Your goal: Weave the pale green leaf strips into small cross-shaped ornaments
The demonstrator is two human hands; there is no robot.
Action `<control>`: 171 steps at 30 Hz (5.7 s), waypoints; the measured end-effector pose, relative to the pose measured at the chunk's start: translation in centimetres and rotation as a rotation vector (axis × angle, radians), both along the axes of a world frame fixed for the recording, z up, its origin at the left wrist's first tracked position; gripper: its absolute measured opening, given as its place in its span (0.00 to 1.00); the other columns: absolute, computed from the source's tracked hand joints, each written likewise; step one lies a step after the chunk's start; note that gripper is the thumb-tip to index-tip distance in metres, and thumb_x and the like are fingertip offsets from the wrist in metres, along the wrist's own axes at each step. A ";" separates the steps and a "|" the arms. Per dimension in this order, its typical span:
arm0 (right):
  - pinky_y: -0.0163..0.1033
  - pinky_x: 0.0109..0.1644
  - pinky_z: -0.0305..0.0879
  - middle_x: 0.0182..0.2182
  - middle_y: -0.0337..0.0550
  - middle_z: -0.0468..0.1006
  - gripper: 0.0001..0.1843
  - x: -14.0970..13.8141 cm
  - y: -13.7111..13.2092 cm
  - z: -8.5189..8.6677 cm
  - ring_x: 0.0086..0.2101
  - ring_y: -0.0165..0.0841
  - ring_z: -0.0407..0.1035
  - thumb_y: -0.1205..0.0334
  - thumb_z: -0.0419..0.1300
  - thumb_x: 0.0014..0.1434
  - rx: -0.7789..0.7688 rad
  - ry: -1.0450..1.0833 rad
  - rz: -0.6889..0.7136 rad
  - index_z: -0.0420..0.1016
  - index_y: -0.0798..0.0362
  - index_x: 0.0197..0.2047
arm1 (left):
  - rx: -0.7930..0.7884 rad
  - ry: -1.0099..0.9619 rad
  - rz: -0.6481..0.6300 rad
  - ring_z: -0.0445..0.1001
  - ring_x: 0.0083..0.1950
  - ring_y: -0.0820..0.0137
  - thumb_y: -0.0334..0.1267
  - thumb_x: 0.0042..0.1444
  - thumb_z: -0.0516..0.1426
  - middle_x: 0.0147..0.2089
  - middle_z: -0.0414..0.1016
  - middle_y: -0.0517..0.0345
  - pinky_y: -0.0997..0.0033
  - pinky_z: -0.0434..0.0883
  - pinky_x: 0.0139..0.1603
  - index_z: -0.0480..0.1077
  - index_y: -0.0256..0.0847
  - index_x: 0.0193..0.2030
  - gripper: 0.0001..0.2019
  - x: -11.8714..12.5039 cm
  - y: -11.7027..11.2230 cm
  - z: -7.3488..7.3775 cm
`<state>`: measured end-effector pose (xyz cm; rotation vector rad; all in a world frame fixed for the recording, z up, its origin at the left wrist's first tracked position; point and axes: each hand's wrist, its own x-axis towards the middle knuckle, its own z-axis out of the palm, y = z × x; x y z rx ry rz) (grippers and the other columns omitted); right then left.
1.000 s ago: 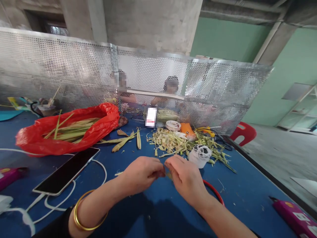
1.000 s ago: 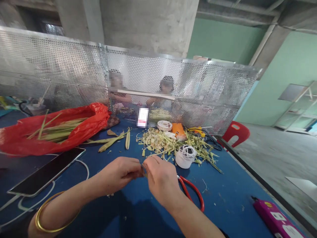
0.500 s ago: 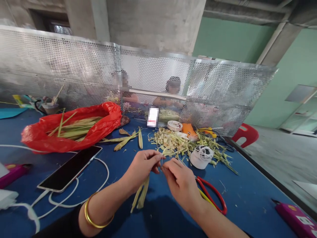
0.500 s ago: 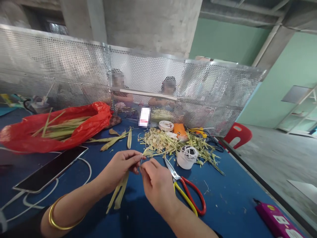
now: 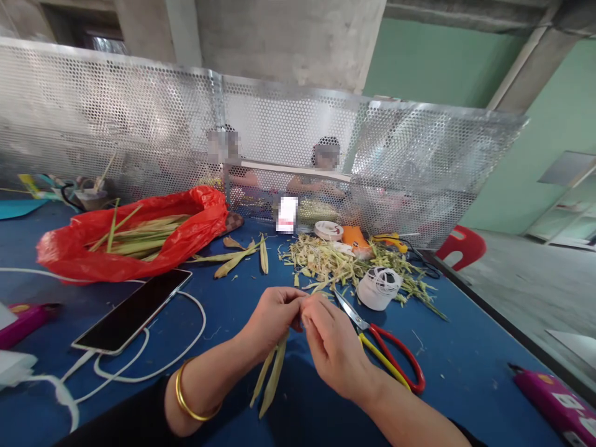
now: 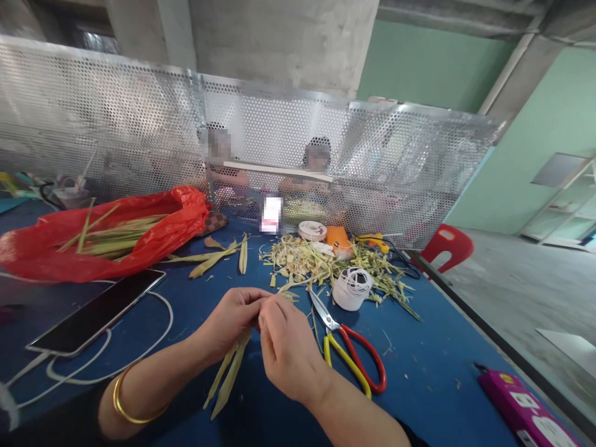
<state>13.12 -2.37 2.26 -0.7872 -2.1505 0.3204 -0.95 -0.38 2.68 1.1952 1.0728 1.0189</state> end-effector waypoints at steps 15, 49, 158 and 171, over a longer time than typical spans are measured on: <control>0.33 0.32 0.63 0.24 0.36 0.68 0.10 0.8 1.6 0.2 0.27 0.29 0.65 0.58 0.50 0.64 -0.398 0.380 -0.101 0.64 0.52 0.32 | -0.355 -0.329 -0.017 0.73 0.28 0.75 0.31 0.51 0.58 0.29 0.77 0.52 0.78 0.70 0.32 0.74 0.32 0.31 0.04 -0.1 0.3 0.4; 0.32 0.27 0.57 0.18 0.33 0.67 0.05 0.1 2.5 -0.6 0.21 0.26 0.59 0.62 0.59 0.46 -0.931 0.487 -0.074 0.70 0.54 0.22 | -0.432 -0.224 0.169 0.66 0.24 0.77 0.33 0.49 0.60 0.21 0.68 0.63 0.77 0.67 0.25 0.75 0.35 0.33 0.05 0.9 -0.2 -1.2; 0.28 0.21 0.62 0.25 0.36 0.73 0.05 1.6 3.0 -1.1 0.19 0.24 0.68 0.70 0.49 0.59 -0.934 -0.087 -0.076 0.64 0.53 0.33 | -0.062 0.211 -0.010 0.65 0.19 0.79 0.39 0.48 0.59 0.21 0.70 0.62 0.78 0.66 0.24 0.72 0.34 0.27 0.09 -1.2 0.2 -2.8; 0.32 0.24 0.69 0.21 0.38 0.74 0.07 2.1 3.2 -0.8 0.19 0.26 0.70 0.68 0.58 0.52 -1.119 -0.026 -0.031 0.78 0.57 0.31 | -0.053 0.174 0.032 0.65 0.18 0.79 0.35 0.47 0.60 0.18 0.70 0.65 0.79 0.65 0.21 0.67 0.37 0.29 0.06 -1.1 0.1 -2.5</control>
